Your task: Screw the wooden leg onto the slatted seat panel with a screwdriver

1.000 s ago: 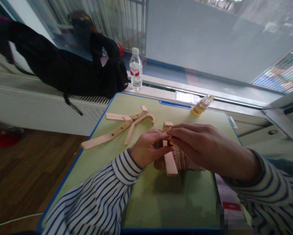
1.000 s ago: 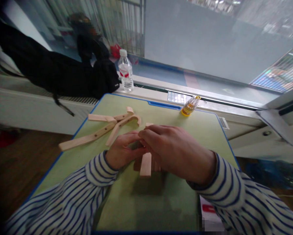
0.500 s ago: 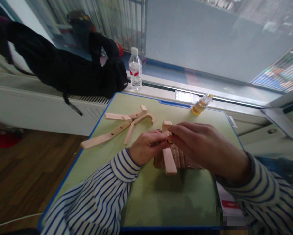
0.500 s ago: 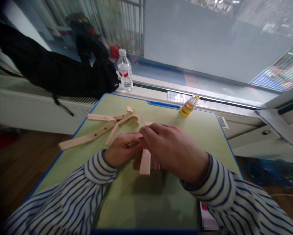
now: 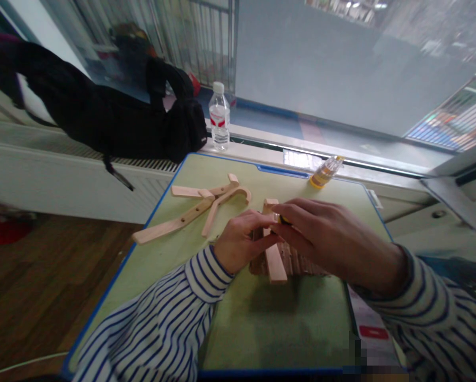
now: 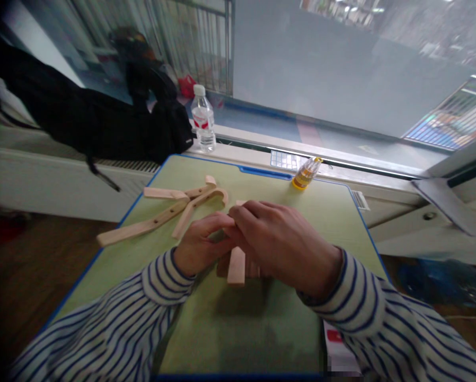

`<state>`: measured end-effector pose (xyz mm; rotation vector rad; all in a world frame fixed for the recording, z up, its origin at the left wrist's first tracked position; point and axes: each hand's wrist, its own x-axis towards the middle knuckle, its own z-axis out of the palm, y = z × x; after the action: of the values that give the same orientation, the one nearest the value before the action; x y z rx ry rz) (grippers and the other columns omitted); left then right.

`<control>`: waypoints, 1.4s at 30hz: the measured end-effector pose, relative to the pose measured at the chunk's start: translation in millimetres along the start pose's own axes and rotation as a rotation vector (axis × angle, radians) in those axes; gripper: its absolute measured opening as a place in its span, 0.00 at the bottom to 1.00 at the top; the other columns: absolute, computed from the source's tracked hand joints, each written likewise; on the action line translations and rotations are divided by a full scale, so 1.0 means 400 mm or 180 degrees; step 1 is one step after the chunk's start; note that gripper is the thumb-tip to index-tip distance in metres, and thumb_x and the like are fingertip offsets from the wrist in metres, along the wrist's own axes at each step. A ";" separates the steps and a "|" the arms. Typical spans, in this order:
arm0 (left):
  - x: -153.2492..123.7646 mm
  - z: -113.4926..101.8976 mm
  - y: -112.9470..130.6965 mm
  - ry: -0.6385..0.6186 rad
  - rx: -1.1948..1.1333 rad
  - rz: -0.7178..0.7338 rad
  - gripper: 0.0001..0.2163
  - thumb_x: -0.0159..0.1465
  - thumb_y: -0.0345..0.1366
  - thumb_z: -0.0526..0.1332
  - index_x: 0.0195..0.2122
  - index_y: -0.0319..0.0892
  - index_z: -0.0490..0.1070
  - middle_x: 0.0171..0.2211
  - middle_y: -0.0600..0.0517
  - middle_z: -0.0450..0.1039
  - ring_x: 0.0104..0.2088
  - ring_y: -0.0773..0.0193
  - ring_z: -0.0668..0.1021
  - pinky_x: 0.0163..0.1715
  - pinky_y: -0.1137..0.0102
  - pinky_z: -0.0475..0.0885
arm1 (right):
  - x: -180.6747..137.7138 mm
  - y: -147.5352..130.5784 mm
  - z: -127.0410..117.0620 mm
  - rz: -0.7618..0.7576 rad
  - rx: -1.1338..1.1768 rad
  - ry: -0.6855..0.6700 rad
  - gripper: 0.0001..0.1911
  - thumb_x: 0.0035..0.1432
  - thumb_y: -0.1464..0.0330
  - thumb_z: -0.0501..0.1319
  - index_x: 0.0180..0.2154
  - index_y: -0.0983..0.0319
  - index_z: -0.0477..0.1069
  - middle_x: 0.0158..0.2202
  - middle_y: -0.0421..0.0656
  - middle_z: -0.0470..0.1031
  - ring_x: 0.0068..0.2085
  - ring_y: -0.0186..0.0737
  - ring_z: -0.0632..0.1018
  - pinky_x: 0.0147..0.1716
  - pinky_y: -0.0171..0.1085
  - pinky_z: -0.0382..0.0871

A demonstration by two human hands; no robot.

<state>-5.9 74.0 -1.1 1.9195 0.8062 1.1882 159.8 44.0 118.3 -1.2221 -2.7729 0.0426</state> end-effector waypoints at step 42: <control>-0.003 -0.008 0.003 -0.0034 0.0115 -0.0124 0.13 0.55 0.42 0.67 0.38 0.41 0.75 0.31 0.51 0.74 0.33 0.63 0.75 0.36 0.66 0.70 | -0.004 0.006 -0.009 -0.0144 0.0489 0.0223 0.10 0.63 0.69 0.52 0.45 0.62 0.68 0.42 0.45 0.75 0.39 0.36 0.75 0.38 0.36 0.68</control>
<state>-9.2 73.3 0.4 1.9290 0.8610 1.1464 163.0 44.3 121.6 -1.1016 -2.6795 0.2011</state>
